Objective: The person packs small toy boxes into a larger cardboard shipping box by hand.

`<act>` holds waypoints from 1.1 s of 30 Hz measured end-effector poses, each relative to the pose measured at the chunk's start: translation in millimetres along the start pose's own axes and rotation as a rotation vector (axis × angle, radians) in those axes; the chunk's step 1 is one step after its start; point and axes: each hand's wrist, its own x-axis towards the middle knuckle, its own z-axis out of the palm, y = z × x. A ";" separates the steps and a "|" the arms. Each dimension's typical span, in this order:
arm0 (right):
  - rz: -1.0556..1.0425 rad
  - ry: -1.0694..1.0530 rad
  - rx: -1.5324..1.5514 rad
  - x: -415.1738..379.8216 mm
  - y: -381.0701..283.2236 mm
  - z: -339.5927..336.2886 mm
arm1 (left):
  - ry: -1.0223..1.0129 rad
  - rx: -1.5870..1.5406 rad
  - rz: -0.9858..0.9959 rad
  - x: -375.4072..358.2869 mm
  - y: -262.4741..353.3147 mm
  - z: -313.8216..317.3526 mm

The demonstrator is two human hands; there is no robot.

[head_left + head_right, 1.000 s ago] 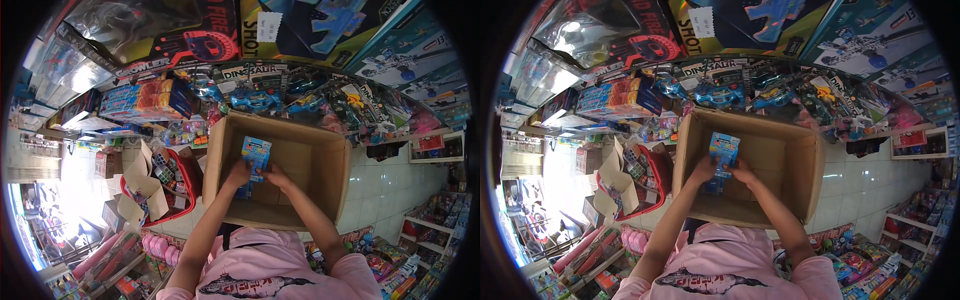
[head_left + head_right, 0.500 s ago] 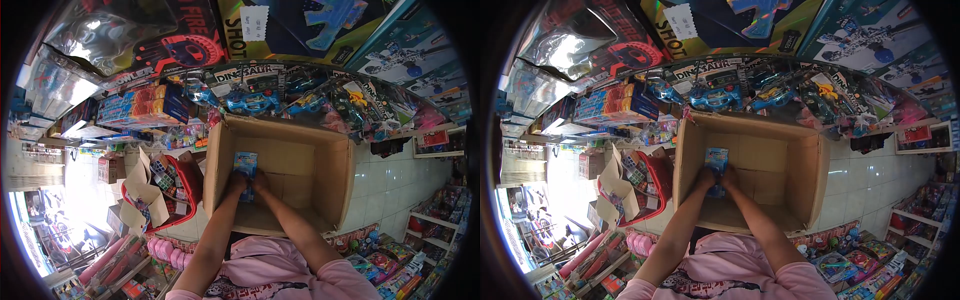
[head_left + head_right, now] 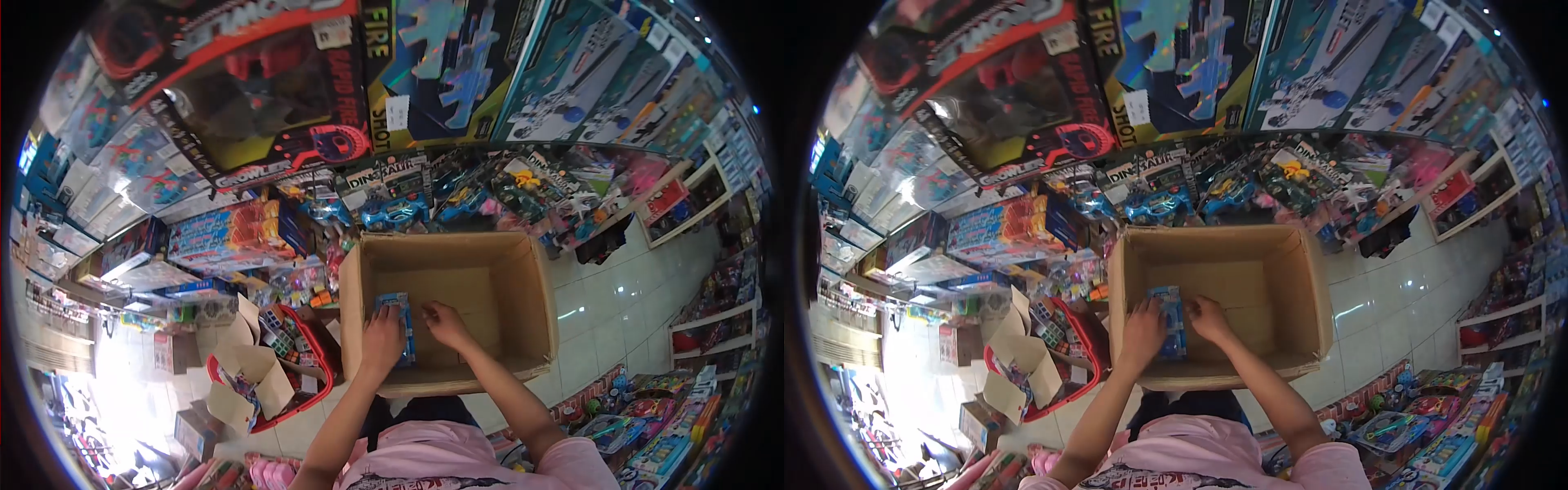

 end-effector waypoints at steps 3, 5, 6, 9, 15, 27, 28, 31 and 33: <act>-0.117 0.364 0.144 -76.3 -78.3 -13.5 | 0.105 -0.012 0.066 -45.5 10.6 -61.2; -0.119 0.502 0.004 -123.3 -99.2 -9.7 | 0.068 -0.161 0.009 -89.8 -8.3 -67.4; -0.081 0.547 -0.120 -149.0 -96.2 0.9 | 0.046 -0.238 -0.022 -114.7 -18.3 -66.5; -0.254 0.649 -0.309 -196.7 -59.9 53.4 | -0.024 -0.576 -0.191 -179.8 -54.3 -44.6; -0.302 0.549 -0.486 -244.1 -17.0 111.3 | -0.399 -0.613 -0.233 -305.8 -168.4 68.3; 1.012 -0.466 -0.333 -436.0 316.6 181.4 | -1.038 -0.669 -1.127 -498.2 -399.3 -10.4; 0.830 -0.681 -0.508 -443.5 315.6 173.7 | -1.061 -0.486 -0.928 -517.0 -402.2 -12.2; 0.900 -0.758 -0.434 -452.9 303.1 169.6 | -0.657 -0.656 -1.374 -551.0 -402.0 -23.1; 1.033 -0.640 -0.250 -449.8 322.1 179.0 | -0.575 -0.561 -1.396 -564.5 -371.1 -38.1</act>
